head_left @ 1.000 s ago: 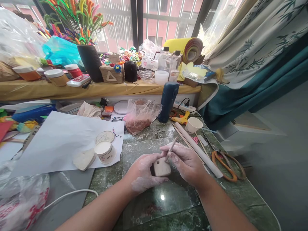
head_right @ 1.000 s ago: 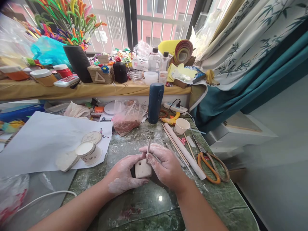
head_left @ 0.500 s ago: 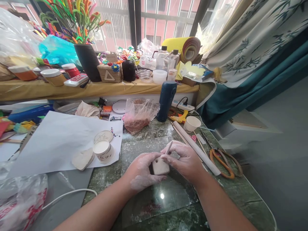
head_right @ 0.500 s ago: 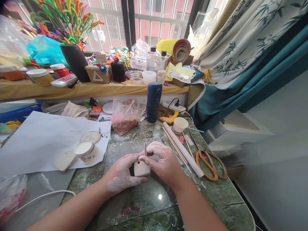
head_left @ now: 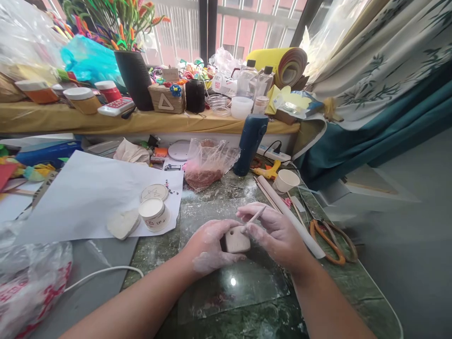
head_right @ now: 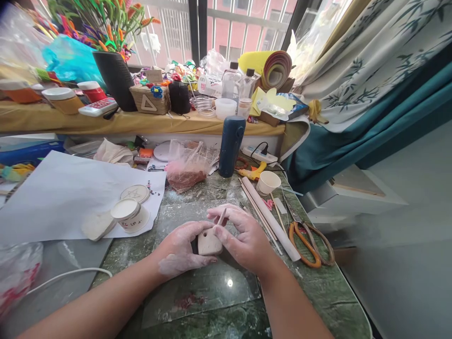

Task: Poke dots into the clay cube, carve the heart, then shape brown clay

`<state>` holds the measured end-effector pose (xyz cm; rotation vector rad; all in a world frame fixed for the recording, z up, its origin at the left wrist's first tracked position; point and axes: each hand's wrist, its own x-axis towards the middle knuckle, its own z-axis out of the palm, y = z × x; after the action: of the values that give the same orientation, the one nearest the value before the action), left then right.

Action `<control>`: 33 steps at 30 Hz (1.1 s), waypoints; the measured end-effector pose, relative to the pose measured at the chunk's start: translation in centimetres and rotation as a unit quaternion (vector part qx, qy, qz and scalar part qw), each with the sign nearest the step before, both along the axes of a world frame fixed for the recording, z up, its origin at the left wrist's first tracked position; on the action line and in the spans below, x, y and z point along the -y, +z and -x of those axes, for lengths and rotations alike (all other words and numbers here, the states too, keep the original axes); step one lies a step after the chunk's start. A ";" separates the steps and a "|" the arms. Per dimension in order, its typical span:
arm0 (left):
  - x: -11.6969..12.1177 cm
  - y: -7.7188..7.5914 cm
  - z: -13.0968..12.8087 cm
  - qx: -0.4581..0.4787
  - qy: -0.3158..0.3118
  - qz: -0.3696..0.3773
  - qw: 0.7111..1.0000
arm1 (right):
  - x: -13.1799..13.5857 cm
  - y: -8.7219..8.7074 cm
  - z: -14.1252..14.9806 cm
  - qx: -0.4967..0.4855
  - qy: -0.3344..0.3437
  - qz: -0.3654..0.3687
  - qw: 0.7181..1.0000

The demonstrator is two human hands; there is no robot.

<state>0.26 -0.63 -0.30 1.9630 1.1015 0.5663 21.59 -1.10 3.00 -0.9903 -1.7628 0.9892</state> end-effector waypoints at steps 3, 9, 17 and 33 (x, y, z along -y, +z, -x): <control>0.0 -0.1 -0.1 0.006 0.003 0.004 1.000 | 0.0 0.2 0.0 0.027 0.004 -0.038 0.999; 0.1 -0.1 -0.1 0.012 0.007 0.005 1.000 | -0.3 -0.1 0.0 0.017 -0.019 -0.034 0.999; 0.0 0.0 -0.1 0.015 0.002 0.003 1.000 | -0.3 0.1 0.3 0.068 0.028 -0.074 0.995; 0.0 0.1 -0.2 0.009 0.014 0.014 1.000 | -0.6 -0.2 0.1 0.018 0.004 -0.013 1.000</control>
<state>0.42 -0.65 -0.24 1.9176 1.1212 0.5787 21.46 -0.51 2.77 -0.9898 -1.8061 0.9560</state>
